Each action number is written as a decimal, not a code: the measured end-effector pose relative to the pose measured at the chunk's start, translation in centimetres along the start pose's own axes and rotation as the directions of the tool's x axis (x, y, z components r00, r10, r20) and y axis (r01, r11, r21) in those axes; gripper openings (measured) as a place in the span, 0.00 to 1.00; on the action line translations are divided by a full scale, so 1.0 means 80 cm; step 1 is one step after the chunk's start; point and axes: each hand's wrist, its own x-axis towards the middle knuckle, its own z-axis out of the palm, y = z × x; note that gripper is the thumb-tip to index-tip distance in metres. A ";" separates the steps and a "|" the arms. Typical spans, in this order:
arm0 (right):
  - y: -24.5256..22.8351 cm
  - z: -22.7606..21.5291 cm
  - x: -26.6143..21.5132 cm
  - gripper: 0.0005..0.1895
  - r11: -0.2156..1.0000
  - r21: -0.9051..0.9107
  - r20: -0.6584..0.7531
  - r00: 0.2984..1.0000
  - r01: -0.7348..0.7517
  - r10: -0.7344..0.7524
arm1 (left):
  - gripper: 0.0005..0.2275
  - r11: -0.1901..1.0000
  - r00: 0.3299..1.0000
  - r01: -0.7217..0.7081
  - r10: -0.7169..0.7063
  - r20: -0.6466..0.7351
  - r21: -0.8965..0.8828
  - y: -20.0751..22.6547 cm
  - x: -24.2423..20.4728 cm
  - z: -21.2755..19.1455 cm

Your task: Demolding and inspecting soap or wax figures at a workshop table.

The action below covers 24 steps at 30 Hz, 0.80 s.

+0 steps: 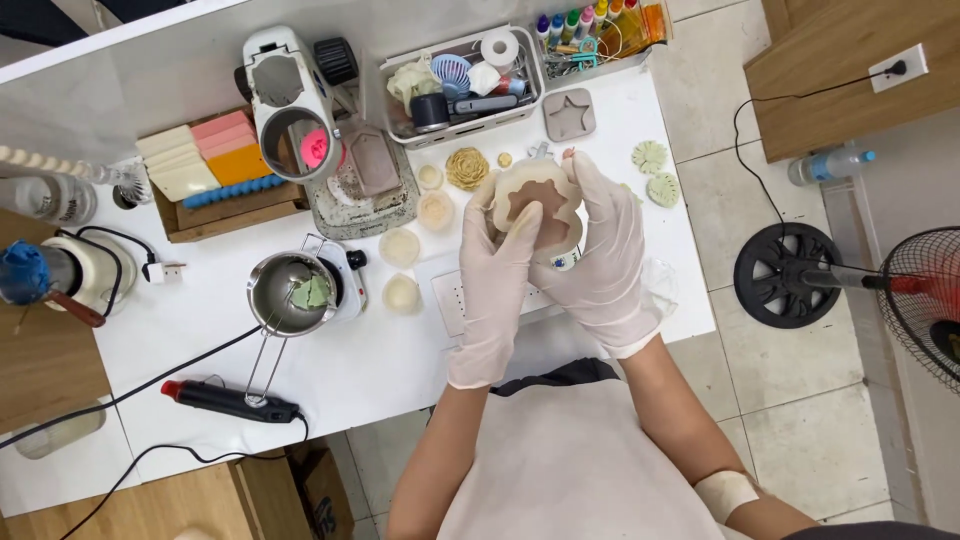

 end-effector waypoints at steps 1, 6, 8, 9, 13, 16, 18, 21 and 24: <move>-0.005 0.001 -0.004 0.52 1.000 -0.004 -0.003 1.000 0.008 -0.008 | 0.28 1.000 1.000 -0.007 0.007 0.003 -0.006 0.003 -0.005 0.000; -0.027 0.010 -0.027 0.50 1.000 -0.001 0.017 0.999 -0.029 0.029 | 0.28 0.999 0.992 0.045 -0.044 -0.116 0.009 0.018 -0.026 0.002; -0.036 0.010 -0.032 0.50 0.999 -0.027 0.013 1.000 -0.024 0.025 | 0.27 0.999 0.995 0.011 -0.014 -0.101 -0.033 0.006 -0.029 -0.007; -0.039 0.010 -0.034 0.50 0.999 -0.049 0.012 1.000 -0.023 0.024 | 0.27 0.997 0.996 -0.019 0.013 -0.090 -0.072 0.000 -0.030 -0.010; -0.052 0.005 -0.043 0.49 0.996 -0.058 0.016 0.998 -0.065 0.066 | 0.26 0.996 0.994 -0.063 0.058 -0.095 -0.057 -0.004 -0.039 -0.011; -0.060 0.004 -0.049 0.48 0.992 -0.099 -0.031 0.996 -0.082 0.079 | 0.25 0.998 0.996 -0.057 0.057 -0.072 0.004 0.000 -0.044 -0.012; -0.066 0.001 -0.050 0.50 0.989 -0.104 -0.057 0.994 -0.101 0.095 | 0.25 0.993 0.995 -0.072 0.078 -0.056 0.092 -0.006 -0.044 -0.013; -0.074 -0.008 -0.050 0.51 0.993 -0.059 -0.029 0.994 -0.106 0.105 | 0.24 0.995 0.997 -0.082 0.082 -0.002 -0.048 -0.019 -0.040 -0.021; -0.081 -0.029 -0.040 0.51 0.972 0.204 0.153 0.984 -0.119 0.088 | 0.21 0.998 0.998 -0.026 0.023 -0.055 -0.057 -0.002 -0.045 -0.029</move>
